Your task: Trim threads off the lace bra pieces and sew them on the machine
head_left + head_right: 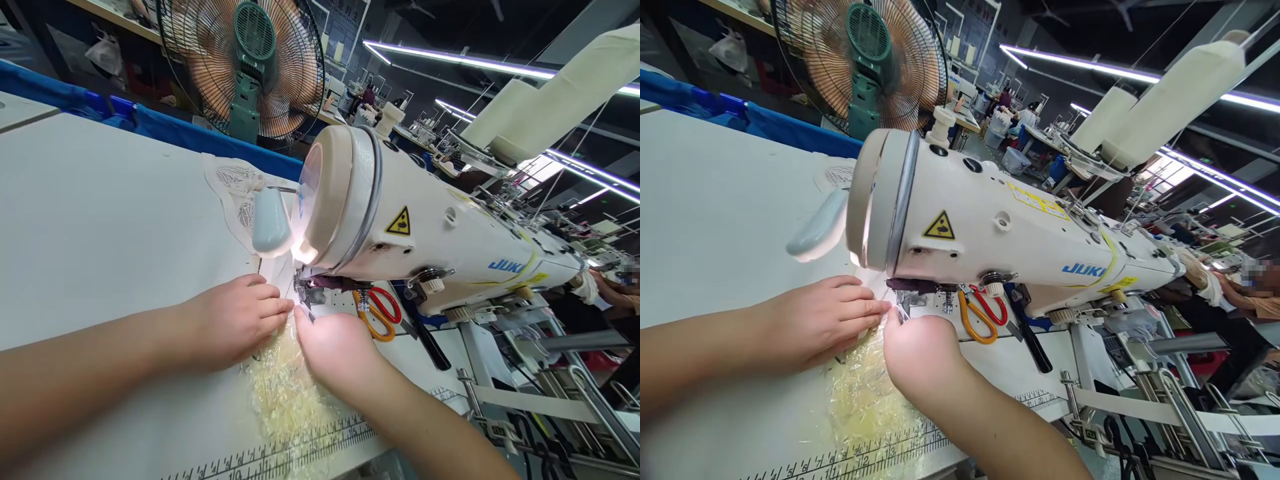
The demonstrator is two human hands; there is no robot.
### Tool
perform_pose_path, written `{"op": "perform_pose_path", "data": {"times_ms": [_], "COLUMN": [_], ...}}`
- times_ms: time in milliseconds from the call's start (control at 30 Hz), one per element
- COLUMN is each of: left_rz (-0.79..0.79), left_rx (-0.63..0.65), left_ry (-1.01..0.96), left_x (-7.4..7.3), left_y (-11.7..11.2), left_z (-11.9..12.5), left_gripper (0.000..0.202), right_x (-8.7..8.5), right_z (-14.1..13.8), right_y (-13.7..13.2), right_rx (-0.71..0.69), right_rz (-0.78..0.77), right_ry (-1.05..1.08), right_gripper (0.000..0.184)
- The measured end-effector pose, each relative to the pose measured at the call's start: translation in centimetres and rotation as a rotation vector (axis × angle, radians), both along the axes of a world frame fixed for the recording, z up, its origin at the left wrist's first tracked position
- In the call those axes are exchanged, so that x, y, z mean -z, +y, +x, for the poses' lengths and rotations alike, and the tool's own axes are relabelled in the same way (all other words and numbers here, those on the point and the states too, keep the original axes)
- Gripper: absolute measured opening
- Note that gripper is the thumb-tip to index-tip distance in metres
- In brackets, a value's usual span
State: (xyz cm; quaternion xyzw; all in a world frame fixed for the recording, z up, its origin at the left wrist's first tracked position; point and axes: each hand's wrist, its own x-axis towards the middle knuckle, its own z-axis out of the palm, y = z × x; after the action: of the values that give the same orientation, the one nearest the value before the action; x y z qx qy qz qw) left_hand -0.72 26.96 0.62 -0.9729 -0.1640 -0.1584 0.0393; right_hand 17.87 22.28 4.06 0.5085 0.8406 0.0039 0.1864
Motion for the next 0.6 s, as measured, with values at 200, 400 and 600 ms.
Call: {"op": "perform_pose_path", "data": {"times_ms": [200, 400, 600], "left_rz": [-0.05, -0.032, -0.017], "left_rx": [-0.021, -0.044, -0.079], "left_ry": [-0.01, 0.01, -0.001], "left_x": [0.5, 0.8, 1.4], "left_y": [0.6, 0.8, 1.5], "left_z": [-0.1, -0.4, -0.5], "left_gripper": [0.036, 0.035, 0.038], "right_x": [-0.2, -1.1, -0.6], "right_z": [0.3, 3.3, 8.3], "right_y": [-0.3, -2.1, -0.4], "right_rx": [-0.015, -0.057, 0.139], "right_rz": [0.025, 0.129, 0.268], "right_ry": [0.034, 0.131, 0.129], "right_gripper": [0.062, 0.021, 0.015]}}
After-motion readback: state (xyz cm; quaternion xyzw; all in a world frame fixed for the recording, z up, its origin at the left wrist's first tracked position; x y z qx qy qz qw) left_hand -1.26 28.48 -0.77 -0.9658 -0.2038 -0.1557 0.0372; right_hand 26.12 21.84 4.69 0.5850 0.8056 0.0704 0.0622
